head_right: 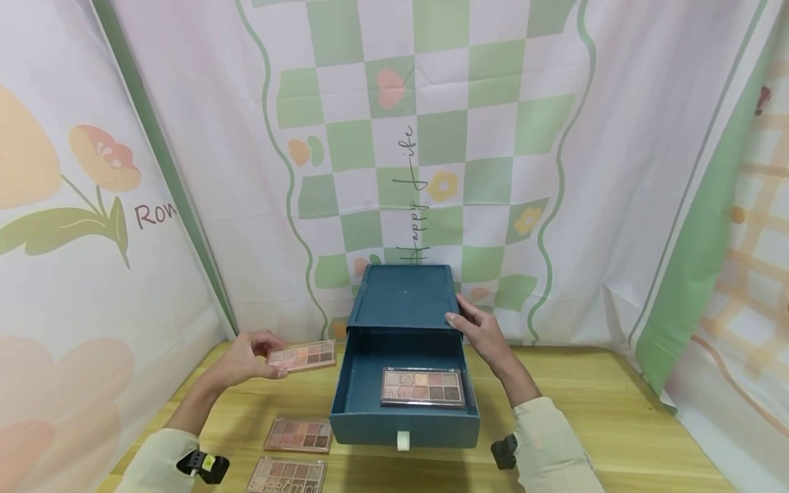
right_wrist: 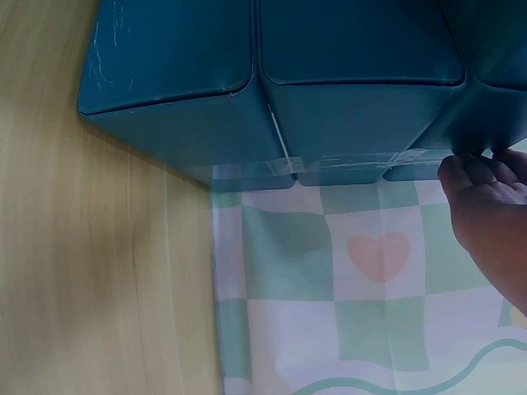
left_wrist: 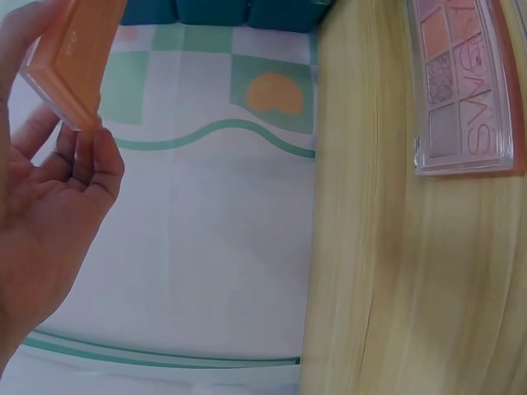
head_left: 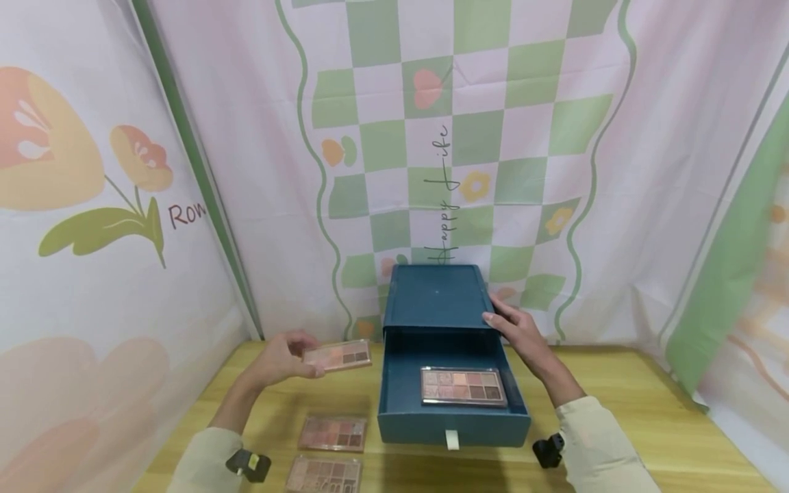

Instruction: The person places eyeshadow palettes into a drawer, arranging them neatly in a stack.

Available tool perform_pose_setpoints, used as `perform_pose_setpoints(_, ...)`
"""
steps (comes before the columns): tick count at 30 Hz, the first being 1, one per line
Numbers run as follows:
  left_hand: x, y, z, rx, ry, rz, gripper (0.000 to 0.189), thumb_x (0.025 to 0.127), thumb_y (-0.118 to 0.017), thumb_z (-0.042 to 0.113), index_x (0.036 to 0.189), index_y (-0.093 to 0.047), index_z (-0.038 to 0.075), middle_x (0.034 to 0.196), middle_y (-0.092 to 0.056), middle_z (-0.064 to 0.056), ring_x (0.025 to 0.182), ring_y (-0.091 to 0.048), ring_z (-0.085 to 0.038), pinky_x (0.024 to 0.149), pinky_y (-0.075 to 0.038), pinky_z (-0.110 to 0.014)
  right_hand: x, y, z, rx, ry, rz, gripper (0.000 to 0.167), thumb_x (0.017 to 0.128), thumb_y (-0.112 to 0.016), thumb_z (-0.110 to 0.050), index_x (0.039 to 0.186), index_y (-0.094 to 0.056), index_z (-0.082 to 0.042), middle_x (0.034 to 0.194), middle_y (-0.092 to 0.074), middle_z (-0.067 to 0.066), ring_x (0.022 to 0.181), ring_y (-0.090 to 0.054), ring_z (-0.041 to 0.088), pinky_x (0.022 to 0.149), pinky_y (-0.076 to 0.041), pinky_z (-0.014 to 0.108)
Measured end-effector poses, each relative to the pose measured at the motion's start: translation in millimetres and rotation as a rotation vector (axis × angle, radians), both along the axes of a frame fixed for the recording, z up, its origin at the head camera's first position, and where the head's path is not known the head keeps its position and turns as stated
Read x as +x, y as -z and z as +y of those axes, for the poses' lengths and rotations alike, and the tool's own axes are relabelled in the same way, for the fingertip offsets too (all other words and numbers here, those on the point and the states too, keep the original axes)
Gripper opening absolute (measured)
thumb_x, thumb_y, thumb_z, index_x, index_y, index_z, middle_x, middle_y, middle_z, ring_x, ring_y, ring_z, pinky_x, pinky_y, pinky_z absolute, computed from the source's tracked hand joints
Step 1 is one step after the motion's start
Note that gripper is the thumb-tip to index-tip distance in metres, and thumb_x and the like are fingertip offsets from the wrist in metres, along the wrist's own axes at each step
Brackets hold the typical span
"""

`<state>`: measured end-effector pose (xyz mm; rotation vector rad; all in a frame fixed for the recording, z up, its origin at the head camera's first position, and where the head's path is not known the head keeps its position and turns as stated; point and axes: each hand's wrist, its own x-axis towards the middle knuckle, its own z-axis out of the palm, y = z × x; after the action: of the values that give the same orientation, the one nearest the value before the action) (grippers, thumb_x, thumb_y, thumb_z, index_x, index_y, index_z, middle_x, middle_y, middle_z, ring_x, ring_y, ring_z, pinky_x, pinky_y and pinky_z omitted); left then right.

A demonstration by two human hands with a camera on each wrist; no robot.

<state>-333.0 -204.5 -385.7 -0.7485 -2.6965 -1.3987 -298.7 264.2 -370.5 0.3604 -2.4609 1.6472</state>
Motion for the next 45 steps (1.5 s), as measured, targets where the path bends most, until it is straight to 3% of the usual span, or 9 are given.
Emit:
perform_pose_setpoints(12,7.6,-14.0,-0.7,0.018,0.037,0.033,0.043,0.067,-0.089,0.015,0.102,-0.071,-0.002,0.085,-0.063,-0.011,0.074,-0.053,-0.013,0.064,-0.047,-0.022,-0.1,-2.4,-1,-0.003,0.000,-0.001,0.070,0.105,-0.049,-0.035,0.162,-0.019,-0.007,0.171,-0.011,0.021,0.154,-0.021,0.048,0.118,-0.033,0.065)
perform_pose_setpoints(18,13.4,-24.7,1.8,0.032,0.067,0.060,0.042,0.067,-0.088,0.015,0.101,-0.070,-0.002,0.088,-0.065,-0.013,0.078,-0.055,-0.014,0.069,-0.048,-0.023,-0.4,-2.3,-2,0.000,0.002,0.003,0.069,0.105,-0.049,-0.035,0.162,-0.020,-0.009,0.170,-0.012,0.021,0.155,-0.021,0.046,0.119,-0.032,0.063)
perform_pose_setpoints(29,22.1,-40.9,11.3,0.067,0.169,0.131,0.037,0.069,-0.087,0.013,0.101,-0.072,0.002,0.091,-0.068,-0.004,0.080,-0.057,-0.010,0.074,-0.050,-0.025,-0.1,-1.3,-1,0.009,0.000,0.009,0.068,0.106,-0.049,-0.035,0.162,-0.020,-0.008,0.170,-0.014,0.021,0.155,-0.022,0.045,0.120,-0.031,0.060)
perform_pose_setpoints(38,32.0,-51.2,33.2,0.070,0.205,0.178,0.039,0.068,-0.090,0.016,0.103,-0.074,0.005,0.096,-0.072,-0.010,0.084,-0.061,-0.010,0.078,-0.053,-0.024,1.0,-0.4,-1,0.015,-0.004,0.000,0.069,0.106,-0.048,-0.036,0.162,-0.018,-0.009,0.170,-0.013,0.021,0.155,-0.021,0.044,0.120,-0.031,0.060)
perform_pose_setpoints(45,35.7,-56.9,59.1,0.009,0.193,0.144,0.042,0.068,-0.090,0.025,0.105,-0.075,0.010,0.097,-0.073,-0.007,0.088,-0.063,-0.015,0.083,-0.054,-0.030,0.8,-0.6,-1,0.026,0.000,-0.004,0.069,0.106,-0.047,-0.036,0.162,-0.018,-0.007,0.170,-0.013,0.021,0.155,-0.022,0.044,0.120,-0.030,0.060)
